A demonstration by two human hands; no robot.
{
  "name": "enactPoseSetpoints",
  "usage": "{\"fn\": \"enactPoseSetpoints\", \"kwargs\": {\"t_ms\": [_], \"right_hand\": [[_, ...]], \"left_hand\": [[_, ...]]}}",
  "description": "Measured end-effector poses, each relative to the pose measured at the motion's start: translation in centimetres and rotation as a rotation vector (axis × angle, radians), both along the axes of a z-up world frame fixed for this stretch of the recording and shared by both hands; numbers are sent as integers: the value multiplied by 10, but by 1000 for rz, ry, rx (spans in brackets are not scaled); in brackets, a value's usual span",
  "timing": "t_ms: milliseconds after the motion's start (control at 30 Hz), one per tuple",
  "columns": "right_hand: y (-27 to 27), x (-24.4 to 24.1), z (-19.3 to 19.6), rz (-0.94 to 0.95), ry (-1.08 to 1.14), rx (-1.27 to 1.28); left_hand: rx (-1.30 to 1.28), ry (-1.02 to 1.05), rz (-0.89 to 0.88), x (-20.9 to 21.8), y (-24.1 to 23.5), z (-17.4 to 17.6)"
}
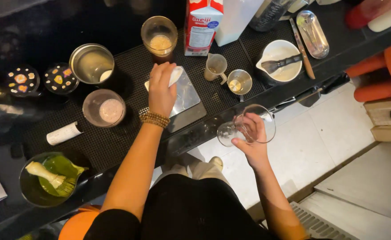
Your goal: Preparing multiple mixed beverages including coffee and flavored syrup drinks.
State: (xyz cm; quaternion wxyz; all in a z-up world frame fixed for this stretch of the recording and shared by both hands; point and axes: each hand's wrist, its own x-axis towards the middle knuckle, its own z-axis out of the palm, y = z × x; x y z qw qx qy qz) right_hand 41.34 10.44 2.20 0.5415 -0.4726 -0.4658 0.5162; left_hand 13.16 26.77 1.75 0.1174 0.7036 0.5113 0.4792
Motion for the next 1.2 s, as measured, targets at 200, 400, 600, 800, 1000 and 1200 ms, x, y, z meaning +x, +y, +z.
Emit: {"fn": "enactPoseSetpoints", "kwargs": {"t_ms": [200, 400, 600, 800, 1000, 1200], "right_hand": [[-31, 22, 2, -48, 7, -86], [-17, 10, 16, 5, 70, -61], [2, 2, 26, 53, -14, 55], [34, -24, 49, 25, 83, 121], [93, -58, 45, 99, -72, 204], [152, -121, -33, 228, -256, 196]], "left_hand": [[-225, 173, -86, 21, -6, -55], [-250, 211, -275, -15, -76, -37], [-306, 191, -154, -9, -67, -53], [-269, 130, -238, 57, -62, -60], [-358, 63, -219, -42, -122, -33], [-381, -171, 207, -103, -242, -12]]}}
